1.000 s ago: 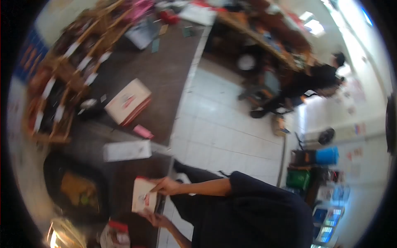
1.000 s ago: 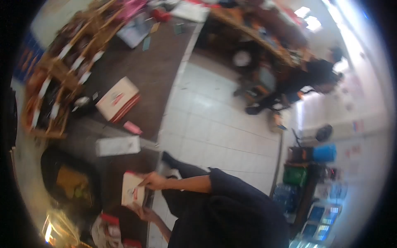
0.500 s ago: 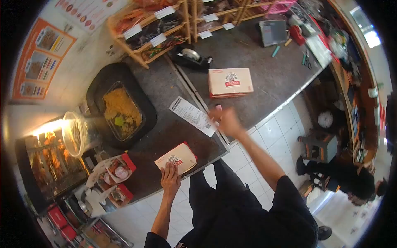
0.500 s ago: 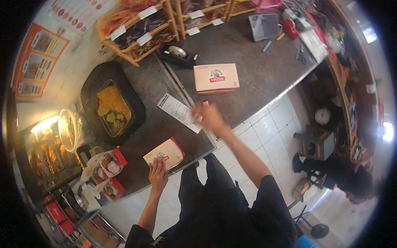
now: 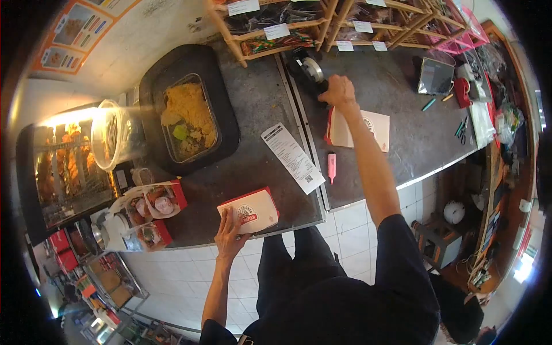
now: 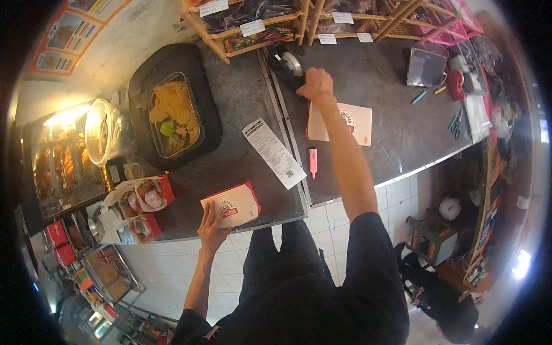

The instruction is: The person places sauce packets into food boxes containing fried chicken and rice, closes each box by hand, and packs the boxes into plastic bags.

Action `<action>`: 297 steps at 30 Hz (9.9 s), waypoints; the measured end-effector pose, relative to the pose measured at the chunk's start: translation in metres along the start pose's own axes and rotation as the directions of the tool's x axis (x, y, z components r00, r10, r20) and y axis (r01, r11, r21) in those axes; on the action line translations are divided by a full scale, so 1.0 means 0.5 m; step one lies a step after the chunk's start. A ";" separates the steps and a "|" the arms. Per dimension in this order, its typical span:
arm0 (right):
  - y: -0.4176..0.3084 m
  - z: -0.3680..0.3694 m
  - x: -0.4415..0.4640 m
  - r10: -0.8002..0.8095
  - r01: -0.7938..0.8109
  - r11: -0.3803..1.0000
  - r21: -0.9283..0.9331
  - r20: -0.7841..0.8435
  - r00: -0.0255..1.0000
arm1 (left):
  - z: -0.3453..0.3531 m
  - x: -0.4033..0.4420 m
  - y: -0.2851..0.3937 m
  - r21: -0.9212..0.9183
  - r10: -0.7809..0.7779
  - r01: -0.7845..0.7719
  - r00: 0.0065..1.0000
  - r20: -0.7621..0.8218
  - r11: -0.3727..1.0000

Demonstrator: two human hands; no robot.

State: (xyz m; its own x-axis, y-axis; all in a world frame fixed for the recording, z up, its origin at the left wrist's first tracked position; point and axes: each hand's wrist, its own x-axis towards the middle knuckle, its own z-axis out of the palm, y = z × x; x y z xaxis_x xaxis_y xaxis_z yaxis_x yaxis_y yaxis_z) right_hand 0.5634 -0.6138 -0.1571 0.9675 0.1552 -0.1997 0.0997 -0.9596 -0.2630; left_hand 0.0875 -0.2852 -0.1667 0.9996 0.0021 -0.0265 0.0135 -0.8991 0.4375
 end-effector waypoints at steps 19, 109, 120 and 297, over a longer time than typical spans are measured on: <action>0.052 -0.030 -0.257 -0.244 0.245 0.969 0.015 -0.065 0.968 | 0.004 0.003 -0.010 -0.051 -0.065 0.063 0.997 -0.034 0.997; -0.064 0.189 -0.147 0.465 0.231 0.286 0.930 -0.345 0.815 | 0.085 -0.024 -0.018 0.161 0.254 -0.246 0.967 -0.029 0.956; 0.087 0.363 -0.093 0.326 0.085 0.644 0.760 -0.374 0.868 | 0.098 0.023 0.026 0.140 0.134 -0.111 0.977 -0.168 0.984; -0.103 0.162 -0.172 0.532 0.145 0.123 0.982 -0.189 0.825 | -0.036 -0.074 -0.224 0.264 0.367 -0.408 0.910 0.192 0.874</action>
State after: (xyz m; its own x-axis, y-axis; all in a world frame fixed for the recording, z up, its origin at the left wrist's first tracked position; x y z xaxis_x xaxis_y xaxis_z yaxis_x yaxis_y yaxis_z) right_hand 0.4564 -0.5586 -0.2028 0.8955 -0.4267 -0.1263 -0.0752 0.1346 -0.9880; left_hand 0.0497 -0.1767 -0.1983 0.9104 -0.4121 -0.0360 -0.4022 -0.9022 0.1560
